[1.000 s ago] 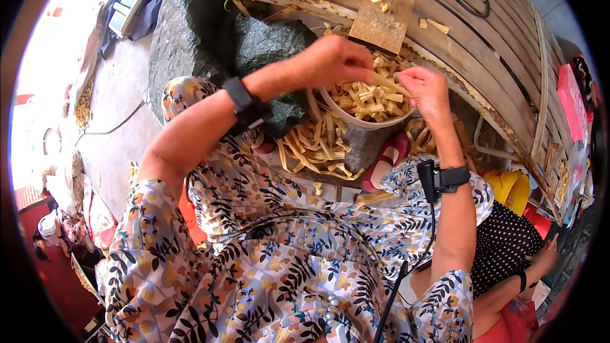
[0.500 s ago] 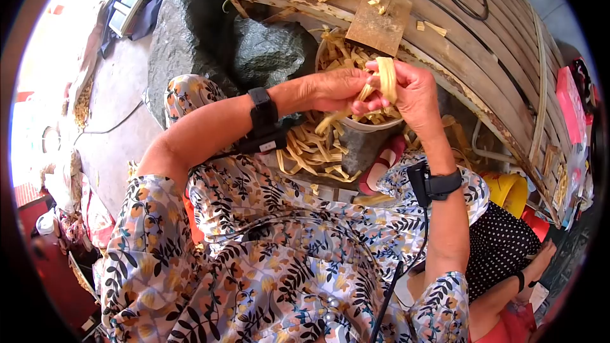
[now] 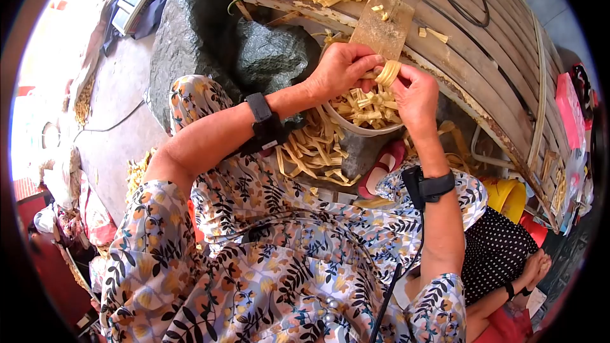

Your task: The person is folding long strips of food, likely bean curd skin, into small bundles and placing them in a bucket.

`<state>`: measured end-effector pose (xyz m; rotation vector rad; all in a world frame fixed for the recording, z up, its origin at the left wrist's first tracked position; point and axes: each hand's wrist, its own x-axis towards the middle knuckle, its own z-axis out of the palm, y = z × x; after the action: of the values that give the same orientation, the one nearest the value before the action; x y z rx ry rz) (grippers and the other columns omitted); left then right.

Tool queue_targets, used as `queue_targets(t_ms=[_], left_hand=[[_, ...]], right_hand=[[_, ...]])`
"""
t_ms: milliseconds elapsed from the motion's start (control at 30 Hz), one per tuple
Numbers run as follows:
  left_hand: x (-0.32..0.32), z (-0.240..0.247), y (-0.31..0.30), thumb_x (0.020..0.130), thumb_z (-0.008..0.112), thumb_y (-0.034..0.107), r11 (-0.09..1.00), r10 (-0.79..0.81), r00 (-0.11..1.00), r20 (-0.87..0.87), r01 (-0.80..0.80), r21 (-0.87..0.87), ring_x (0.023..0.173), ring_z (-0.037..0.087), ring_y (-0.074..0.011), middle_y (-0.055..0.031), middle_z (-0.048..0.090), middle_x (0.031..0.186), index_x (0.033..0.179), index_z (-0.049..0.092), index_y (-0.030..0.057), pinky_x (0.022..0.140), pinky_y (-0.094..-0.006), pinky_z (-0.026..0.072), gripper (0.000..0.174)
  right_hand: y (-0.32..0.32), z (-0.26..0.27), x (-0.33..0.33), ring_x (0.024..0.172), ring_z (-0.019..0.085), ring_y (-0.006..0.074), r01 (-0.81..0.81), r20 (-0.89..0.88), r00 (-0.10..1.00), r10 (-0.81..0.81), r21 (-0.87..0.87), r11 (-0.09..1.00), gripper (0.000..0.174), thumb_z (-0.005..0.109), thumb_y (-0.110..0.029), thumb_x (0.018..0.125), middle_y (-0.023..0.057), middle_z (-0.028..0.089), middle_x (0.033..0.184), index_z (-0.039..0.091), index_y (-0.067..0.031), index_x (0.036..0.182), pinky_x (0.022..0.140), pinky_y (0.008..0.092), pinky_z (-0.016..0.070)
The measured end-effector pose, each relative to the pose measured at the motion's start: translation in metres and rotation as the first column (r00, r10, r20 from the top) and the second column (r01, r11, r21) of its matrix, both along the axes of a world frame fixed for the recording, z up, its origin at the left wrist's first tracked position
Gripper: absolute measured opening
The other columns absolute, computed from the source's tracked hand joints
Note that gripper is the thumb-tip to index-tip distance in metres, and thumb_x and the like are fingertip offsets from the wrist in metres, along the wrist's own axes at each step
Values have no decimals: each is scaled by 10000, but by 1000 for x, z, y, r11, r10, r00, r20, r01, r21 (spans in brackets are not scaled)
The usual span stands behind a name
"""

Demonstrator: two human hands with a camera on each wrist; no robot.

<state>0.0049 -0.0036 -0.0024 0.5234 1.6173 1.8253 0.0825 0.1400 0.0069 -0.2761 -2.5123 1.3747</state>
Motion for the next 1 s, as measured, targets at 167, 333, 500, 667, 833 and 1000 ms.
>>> queue_targets(t_ms=[167,333,500,667,833,1000], left_hand=[[4,8,-3,865,545,200,971,-157,859,-487,43,-237,483,511,-85,-48,547,606,868,529,-54,449,-227,420,255],[11,-4,3,864,531,205,975,-50,885,-464,-58,-216,426,478,-86,-50,517,551,873,513,-35,392,-237,372,242],[4,0,3,877,514,215,999,13,952,305,-2,-37,505,415,-33,30,457,611,938,554,4,465,-167,350,223],[-1,-4,-4,882,521,267,972,-233,940,249,232,35,496,297,-17,67,378,604,925,577,-13,441,-168,222,289],[-7,-10,-14,903,480,232,928,-372,833,409,325,183,488,284,-16,66,389,597,897,571,-7,430,-163,219,255],[-2,-13,-10,898,492,227,929,-369,862,347,346,128,487,296,-16,68,390,586,878,568,1,417,-160,224,239]], right_hand=[[2,-12,-2,669,544,221,-34,70,997,40,-92,995,93,652,-98,688,71,611,797,643,-30,751,623,291,437],[-10,-14,2,781,530,203,29,-252,968,10,153,988,89,624,-11,651,49,600,873,631,-3,739,722,291,436],[14,-3,1,867,534,122,10,-246,963,-111,-378,926,89,622,2,721,70,584,960,643,41,798,765,236,426],[35,-8,3,873,537,101,91,-93,969,-228,-725,683,111,610,-26,770,57,571,977,645,45,848,769,220,451],[38,-1,5,806,545,74,85,118,993,6,-751,654,246,640,-141,791,13,583,918,608,0,990,685,211,501],[15,-4,3,569,495,35,-72,146,957,250,-716,694,221,659,-161,775,24,582,751,613,-26,944,487,158,410]])
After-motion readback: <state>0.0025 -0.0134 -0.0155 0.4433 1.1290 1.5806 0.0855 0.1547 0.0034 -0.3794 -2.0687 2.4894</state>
